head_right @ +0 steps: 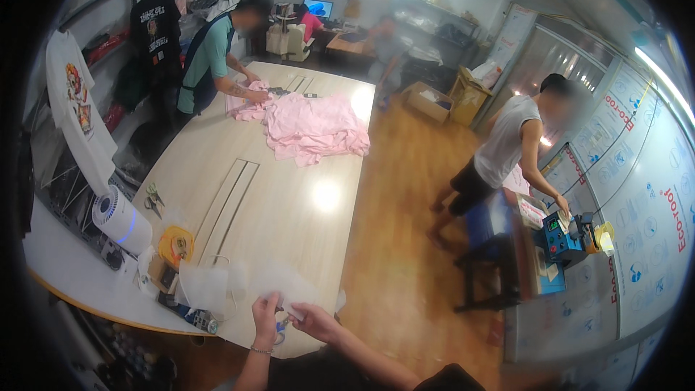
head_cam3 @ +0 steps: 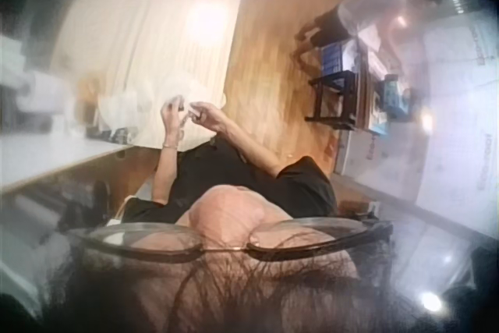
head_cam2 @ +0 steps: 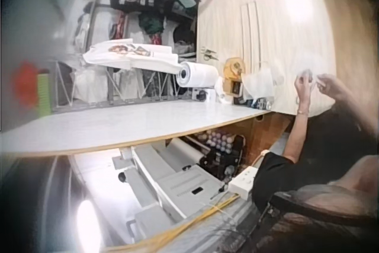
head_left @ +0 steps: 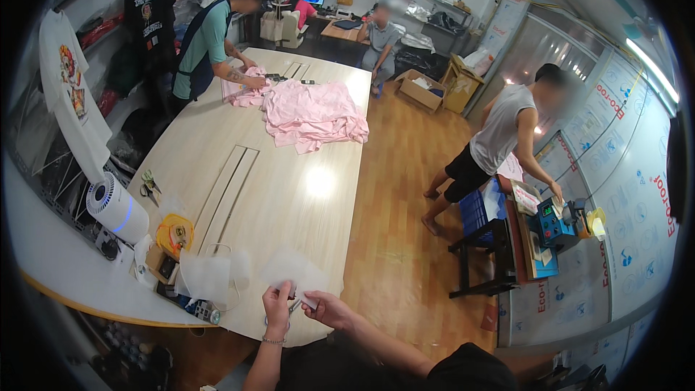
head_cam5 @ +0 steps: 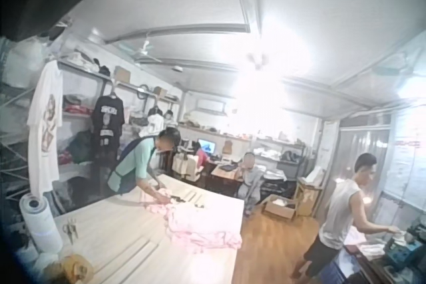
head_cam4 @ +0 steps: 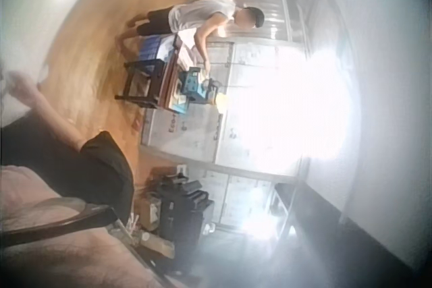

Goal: The person uses scissors to cut a translucent sheet into smaller pieces at a work table. They repeatedly trim the sheet and place the cut pieces on the table while coworkers handle pink t-shirts nearby.

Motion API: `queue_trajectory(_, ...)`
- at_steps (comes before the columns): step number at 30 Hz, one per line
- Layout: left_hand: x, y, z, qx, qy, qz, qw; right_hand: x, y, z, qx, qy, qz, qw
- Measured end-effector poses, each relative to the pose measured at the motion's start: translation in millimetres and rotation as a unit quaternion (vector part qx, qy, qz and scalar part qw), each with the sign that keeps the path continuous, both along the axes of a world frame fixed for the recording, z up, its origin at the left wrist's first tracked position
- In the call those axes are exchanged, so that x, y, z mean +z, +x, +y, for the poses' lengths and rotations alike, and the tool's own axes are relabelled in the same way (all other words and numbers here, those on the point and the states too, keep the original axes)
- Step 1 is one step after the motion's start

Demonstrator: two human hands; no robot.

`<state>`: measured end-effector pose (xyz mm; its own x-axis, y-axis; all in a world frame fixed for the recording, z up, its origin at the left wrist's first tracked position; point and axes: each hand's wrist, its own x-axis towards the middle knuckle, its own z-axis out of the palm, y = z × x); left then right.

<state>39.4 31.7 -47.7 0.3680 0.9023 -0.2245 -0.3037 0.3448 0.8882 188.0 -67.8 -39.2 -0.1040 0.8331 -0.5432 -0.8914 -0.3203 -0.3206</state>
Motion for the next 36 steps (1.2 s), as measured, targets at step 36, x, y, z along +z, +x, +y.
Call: queue_trajectory(36,-2.9,0.6,-21.1,-0.075,0.071,0.006,0.995,-9.7,-5.5,-14.1,-0.123,0.006,-0.243,0.962)
